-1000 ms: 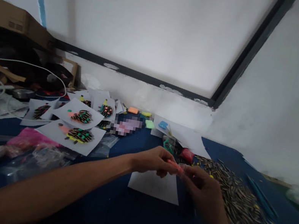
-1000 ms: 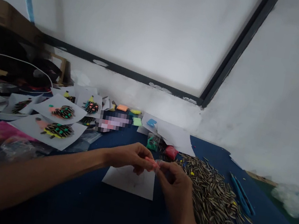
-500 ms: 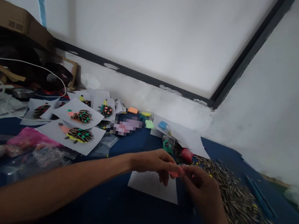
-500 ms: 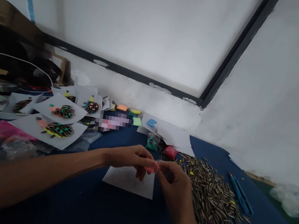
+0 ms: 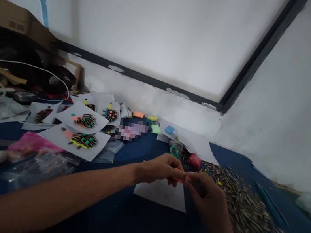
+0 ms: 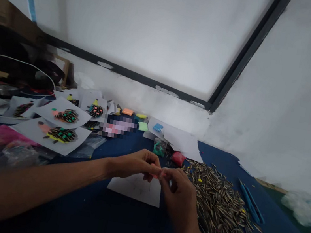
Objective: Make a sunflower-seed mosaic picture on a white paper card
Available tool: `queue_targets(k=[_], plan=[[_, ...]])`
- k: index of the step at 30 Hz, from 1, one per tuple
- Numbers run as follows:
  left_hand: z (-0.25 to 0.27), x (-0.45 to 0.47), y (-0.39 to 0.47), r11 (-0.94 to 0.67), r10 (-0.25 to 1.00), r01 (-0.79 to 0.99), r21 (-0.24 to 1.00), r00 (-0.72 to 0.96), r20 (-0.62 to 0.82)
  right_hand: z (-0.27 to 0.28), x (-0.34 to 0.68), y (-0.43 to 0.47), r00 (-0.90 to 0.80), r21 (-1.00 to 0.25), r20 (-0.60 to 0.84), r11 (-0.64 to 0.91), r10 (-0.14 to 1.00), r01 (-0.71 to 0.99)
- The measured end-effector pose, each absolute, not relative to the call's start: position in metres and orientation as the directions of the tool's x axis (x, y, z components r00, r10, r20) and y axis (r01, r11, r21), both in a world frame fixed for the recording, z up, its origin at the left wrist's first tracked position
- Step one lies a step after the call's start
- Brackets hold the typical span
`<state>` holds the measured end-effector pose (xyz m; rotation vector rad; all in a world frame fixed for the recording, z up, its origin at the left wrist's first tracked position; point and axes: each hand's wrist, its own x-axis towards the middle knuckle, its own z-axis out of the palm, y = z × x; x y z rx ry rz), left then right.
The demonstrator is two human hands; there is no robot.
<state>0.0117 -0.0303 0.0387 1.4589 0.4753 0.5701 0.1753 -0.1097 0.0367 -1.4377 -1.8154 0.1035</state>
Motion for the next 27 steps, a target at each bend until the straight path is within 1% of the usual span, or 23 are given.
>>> queue_targets(k=[2, 4, 7, 10, 14, 19, 21, 24, 27], plan=[[0.04, 0.012, -0.03, 0.01, 0.619, -0.055, 0.998, 0.785, 0.038, 0.037, 0.176, -0.11, -0.04, -0.472, 0.564, 0.361, 0.825, 0.804], [0.041, 0.011, -0.028, 0.015, 0.581, -0.021, 1.0, 0.814, 0.008, 0.036, 0.177, -0.11, -0.034, -0.457, 0.578, 0.358, 0.815, 0.814], [0.042, 0.008, -0.026, 0.056, 0.537, -0.005, 0.998, 0.843, -0.026, 0.035, 0.177, -0.111, -0.018, -0.49, 0.557, 0.346, 0.83, 0.8], [0.044, 0.006, -0.025, 0.084, 0.532, -0.065, 0.994, 0.847, 0.01, 0.037, 0.175, -0.112, -0.008, -0.508, 0.544, 0.337, 0.839, 0.793], [0.047, 0.009, -0.03, 0.081, 0.601, -0.11, 0.991, 0.798, 0.039, 0.039, 0.173, -0.112, -0.023, -0.483, 0.548, 0.339, 0.836, 0.807], [0.046, 0.015, -0.035, 0.079, 0.714, -0.094, 0.992, 0.701, 0.009, 0.037, 0.175, -0.111, -0.015, -0.473, 0.549, 0.325, 0.836, 0.819], [0.046, 0.015, -0.034, 0.082, 0.697, -0.115, 0.99, 0.716, 0.025, 0.037, 0.176, -0.111, -0.009, -0.467, 0.561, 0.325, 0.828, 0.822], [0.045, 0.012, -0.031, 0.056, 0.62, -0.154, 0.987, 0.78, 0.086, 0.039, 0.177, -0.111, 0.002, -0.461, 0.577, 0.323, 0.817, 0.827], [0.043, 0.011, -0.028, 0.017, 0.606, -0.174, 0.985, 0.785, 0.128, 0.04, 0.177, -0.111, 0.02, -0.484, 0.569, 0.314, 0.822, 0.817]])
